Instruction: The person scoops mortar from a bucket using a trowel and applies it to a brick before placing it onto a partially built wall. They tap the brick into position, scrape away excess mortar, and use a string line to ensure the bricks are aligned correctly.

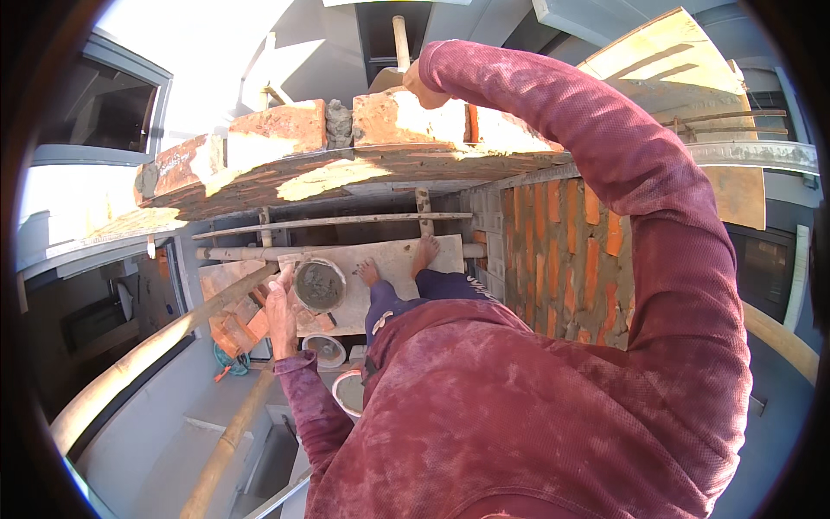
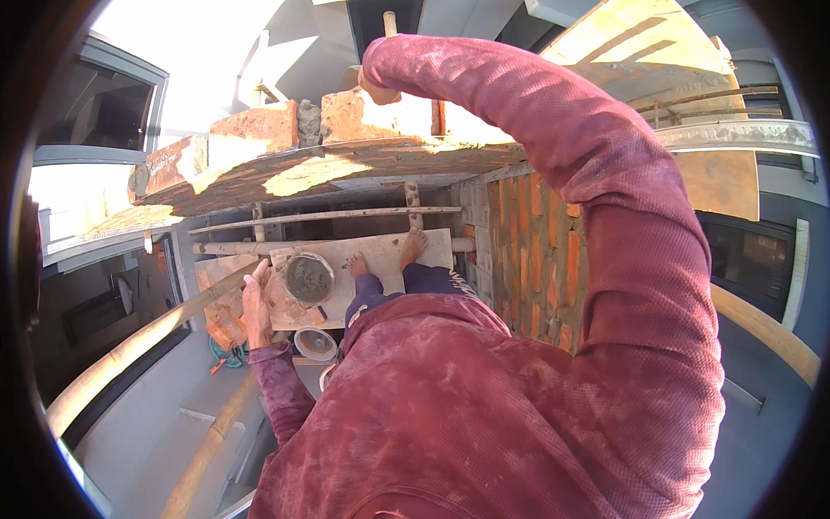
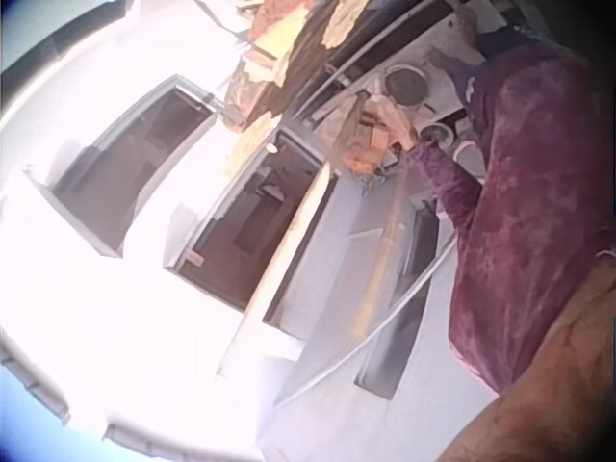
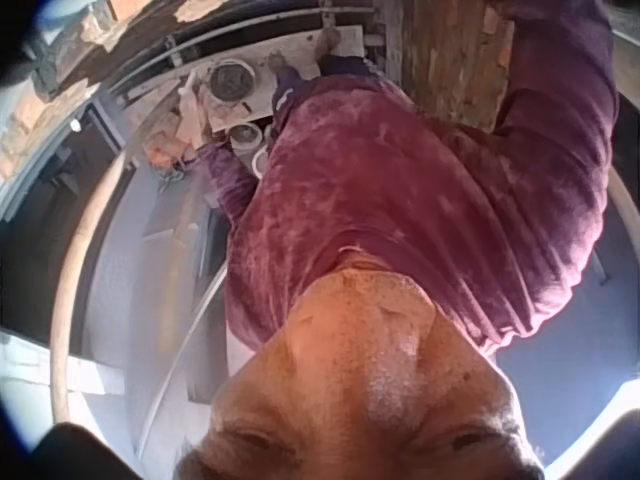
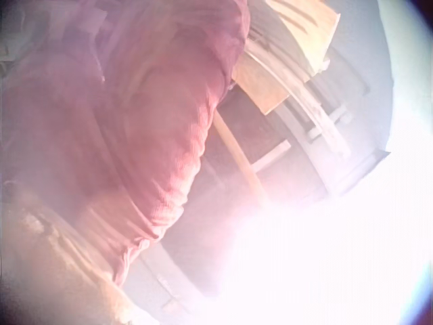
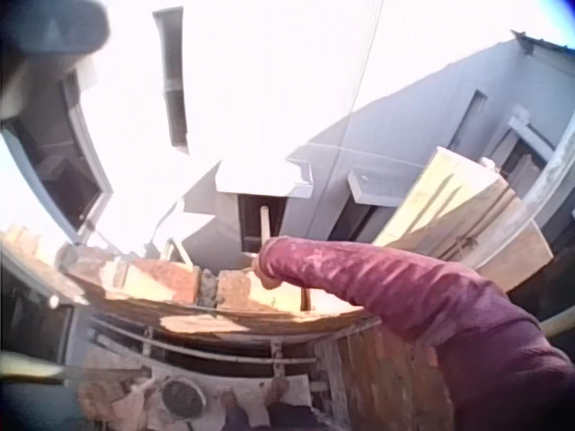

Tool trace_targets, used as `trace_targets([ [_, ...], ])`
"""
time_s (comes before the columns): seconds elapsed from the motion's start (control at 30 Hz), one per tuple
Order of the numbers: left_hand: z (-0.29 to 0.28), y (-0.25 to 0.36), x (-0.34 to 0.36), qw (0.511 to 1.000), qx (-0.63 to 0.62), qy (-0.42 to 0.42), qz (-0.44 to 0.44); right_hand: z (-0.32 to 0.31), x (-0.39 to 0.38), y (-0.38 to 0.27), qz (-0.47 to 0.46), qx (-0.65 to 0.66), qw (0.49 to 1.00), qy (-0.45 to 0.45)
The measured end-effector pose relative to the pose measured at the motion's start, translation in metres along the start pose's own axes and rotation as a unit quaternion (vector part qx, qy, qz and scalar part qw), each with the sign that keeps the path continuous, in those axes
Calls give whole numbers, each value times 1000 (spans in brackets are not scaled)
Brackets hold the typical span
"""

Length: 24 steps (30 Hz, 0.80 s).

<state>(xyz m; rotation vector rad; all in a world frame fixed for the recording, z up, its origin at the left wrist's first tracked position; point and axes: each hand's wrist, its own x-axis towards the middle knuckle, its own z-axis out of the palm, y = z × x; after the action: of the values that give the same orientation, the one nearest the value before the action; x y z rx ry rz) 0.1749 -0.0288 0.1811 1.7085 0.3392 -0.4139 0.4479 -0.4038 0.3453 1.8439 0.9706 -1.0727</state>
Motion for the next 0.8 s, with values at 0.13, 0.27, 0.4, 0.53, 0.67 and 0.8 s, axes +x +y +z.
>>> trace_targets([
  [0.13, 13, -49, -45, 998, -2, -14, -57, -19, -10, -32, 94, 139, 970, 175],
  [0.27, 14, -115, -76, 993, 7, 7, -118, 1, -59, -57, 128, 193, 935, 270],
  [0.4, -5, -189, -111, 985, 88, 8, -146, 39, -94, -101, 180, 265, 870, 374],
  [0.53, -26, -251, -146, 975, 33, 27, -220, 62, -88, -141, 136, 323, 856, 381],
  [0.67, -47, -283, -150, 975, 9, 53, -215, 98, -33, -144, 184, 355, 883, 246],
  [0.8, -63, -290, -142, 975, 29, 104, -193, 152, -56, -145, 192, 399, 865, 237],
])
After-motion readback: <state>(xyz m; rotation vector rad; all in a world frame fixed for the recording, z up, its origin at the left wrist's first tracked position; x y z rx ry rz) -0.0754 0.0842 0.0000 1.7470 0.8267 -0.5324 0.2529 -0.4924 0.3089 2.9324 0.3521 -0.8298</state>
